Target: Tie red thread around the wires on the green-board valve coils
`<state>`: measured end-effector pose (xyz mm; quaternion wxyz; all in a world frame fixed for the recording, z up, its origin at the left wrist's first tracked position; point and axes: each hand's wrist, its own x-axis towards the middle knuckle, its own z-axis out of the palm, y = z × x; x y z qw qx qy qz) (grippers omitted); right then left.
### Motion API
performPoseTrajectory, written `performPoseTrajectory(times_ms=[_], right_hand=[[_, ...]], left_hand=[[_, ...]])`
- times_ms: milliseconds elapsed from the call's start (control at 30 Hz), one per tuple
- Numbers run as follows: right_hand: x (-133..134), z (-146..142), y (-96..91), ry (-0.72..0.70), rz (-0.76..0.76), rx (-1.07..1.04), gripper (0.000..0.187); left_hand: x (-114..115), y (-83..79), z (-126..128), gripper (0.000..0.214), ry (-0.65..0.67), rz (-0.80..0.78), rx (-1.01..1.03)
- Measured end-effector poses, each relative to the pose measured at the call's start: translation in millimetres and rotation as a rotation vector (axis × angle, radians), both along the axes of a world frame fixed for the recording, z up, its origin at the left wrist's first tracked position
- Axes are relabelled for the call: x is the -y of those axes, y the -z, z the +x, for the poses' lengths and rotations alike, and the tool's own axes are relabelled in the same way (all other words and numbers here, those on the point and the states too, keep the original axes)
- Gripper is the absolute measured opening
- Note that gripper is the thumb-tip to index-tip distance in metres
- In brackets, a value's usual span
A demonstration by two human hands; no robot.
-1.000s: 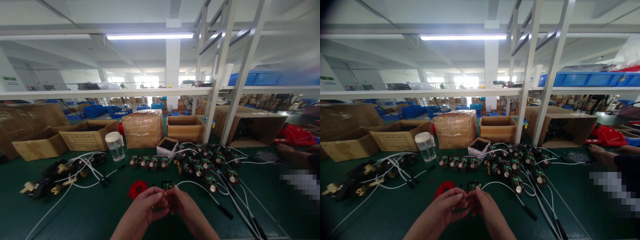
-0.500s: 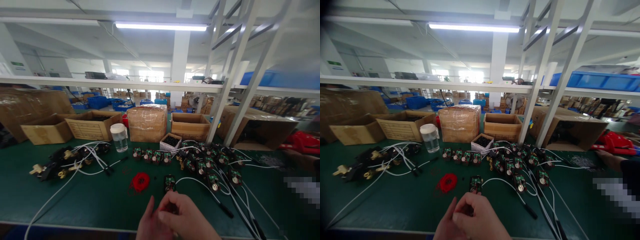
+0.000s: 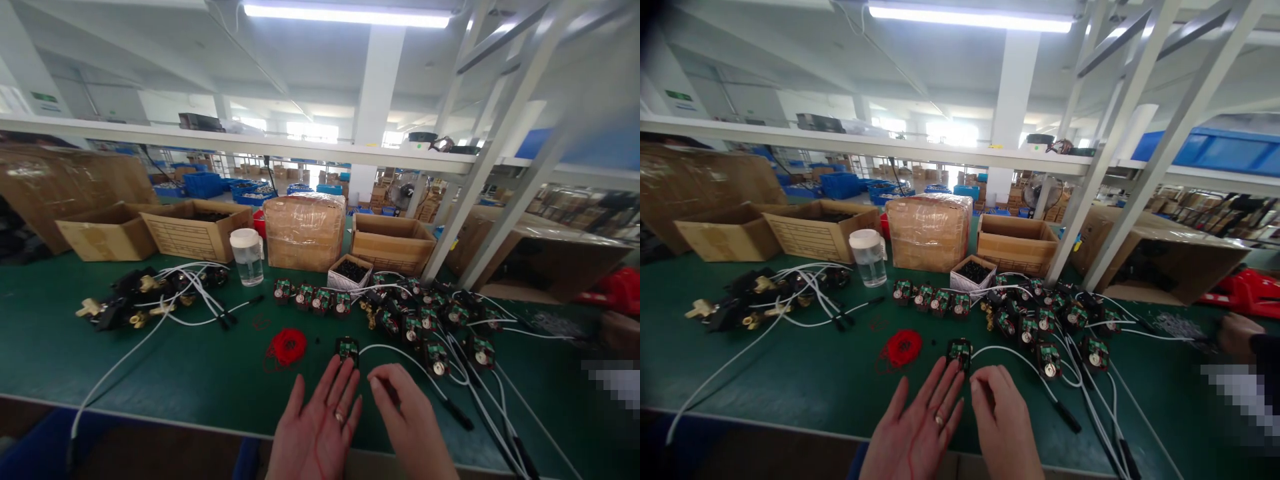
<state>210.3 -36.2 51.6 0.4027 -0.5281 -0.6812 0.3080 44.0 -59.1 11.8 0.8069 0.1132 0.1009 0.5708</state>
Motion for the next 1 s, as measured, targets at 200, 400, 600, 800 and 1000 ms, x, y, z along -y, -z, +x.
performPoseTrajectory(times_ms=[200, 400, 600, 800, 1000], right_hand=[[10.6, -12.2, 49.6, -0.178, -0.293, -0.158, 0.035], [10.8, -25.9, 46.6, -0.147, -0.268, -0.011, 0.015], [8.3, -26.2, 27.7, -0.145, -0.240, 0.054, 0.011], [1.9, -18.2, 20.2, -0.081, -0.217, 0.079, 0.013], [-1.7, -10.7, 24.2, -0.123, -0.199, 0.083, 0.021]], left_hand=[[-6.3, -5.6, -6.1, 0.056, -0.063, 0.057, -0.003], [-8.1, -0.9, -9.4, 0.070, -0.024, 0.203, 0.134], [-8.4, 3.1, -10.3, 0.079, 0.004, 0.260, 0.247], [-8.4, 8.8, -10.9, 0.077, -0.012, 0.245, 0.257], [-8.4, 10.3, -12.1, 0.074, -0.039, 0.231, 0.242]])
